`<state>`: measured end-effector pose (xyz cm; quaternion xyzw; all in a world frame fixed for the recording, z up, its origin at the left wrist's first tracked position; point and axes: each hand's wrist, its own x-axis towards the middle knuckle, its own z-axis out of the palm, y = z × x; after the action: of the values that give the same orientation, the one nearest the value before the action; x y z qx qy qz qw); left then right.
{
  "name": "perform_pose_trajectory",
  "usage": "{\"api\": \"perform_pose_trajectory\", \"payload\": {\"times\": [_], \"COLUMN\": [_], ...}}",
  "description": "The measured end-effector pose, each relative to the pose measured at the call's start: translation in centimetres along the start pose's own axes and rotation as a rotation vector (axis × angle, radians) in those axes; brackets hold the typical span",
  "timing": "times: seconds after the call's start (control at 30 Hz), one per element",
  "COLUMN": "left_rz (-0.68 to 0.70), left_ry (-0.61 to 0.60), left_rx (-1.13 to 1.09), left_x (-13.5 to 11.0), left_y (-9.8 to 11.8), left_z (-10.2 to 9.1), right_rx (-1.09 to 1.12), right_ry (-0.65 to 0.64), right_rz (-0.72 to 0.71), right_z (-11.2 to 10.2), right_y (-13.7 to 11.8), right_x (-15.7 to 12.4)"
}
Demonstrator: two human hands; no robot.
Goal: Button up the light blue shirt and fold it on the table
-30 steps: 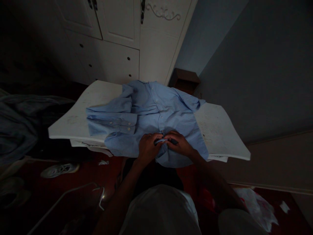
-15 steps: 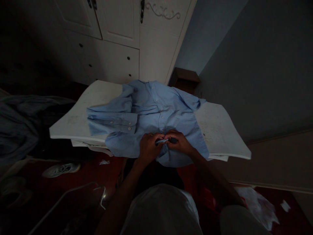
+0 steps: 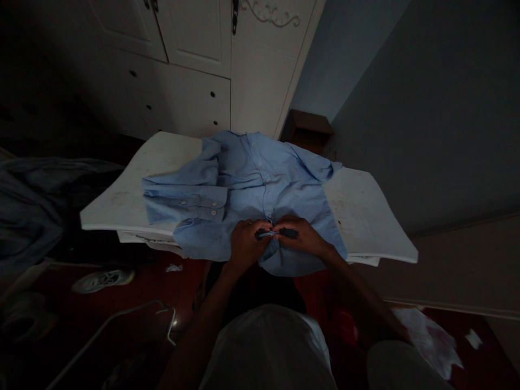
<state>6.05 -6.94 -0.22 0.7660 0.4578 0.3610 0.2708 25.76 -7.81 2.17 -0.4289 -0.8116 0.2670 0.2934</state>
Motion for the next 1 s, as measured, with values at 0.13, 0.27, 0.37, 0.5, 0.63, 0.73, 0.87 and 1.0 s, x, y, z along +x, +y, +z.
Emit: {"api": "perform_pose_trajectory", "payload": {"times": [0.13, 0.27, 0.37, 0.5, 0.63, 0.73, 0.87, 1.0], "left_rz": [-0.007, 0.006, -0.002, -0.003, -0.021, -0.030, 0.028, 0.153], "left_ry": [0.000, 0.002, 0.003, 0.017, 0.003, 0.004, 0.012, 0.029], "left_rx": [0.003, -0.001, -0.007, -0.029, -0.026, -0.037, -0.058, -0.085], "left_x": [0.0, -0.1, -0.1, -0.1, 0.0, -0.1, -0.2, -0.4], "left_y": [0.2, 0.2, 0.0, -0.1, 0.0, 0.0, -0.3, -0.7], "left_z": [-0.2, -0.1, 0.0, 0.0, -0.1, -0.1, -0.1, -0.3], "right_rx": [0.012, 0.105, 0.058, 0.010, 0.043, 0.102, 0.176, 0.256], "right_ry": [0.042, 0.007, -0.005, 0.027, 0.101, 0.119, 0.154, 0.183], "right_rz": [0.013, 0.015, 0.035, 0.052, 0.101, 0.128, 0.134, 0.135], "right_z": [0.4, 0.2, 0.1, 0.5, 1.2, 1.4, 1.5, 1.6], "right_y": [0.0, 0.1, 0.1, 0.3, 0.4, 0.4, 0.4, 0.4], "right_x": [0.3, 0.4, 0.4, 0.4, 0.2, 0.1, 0.1, -0.1]}}
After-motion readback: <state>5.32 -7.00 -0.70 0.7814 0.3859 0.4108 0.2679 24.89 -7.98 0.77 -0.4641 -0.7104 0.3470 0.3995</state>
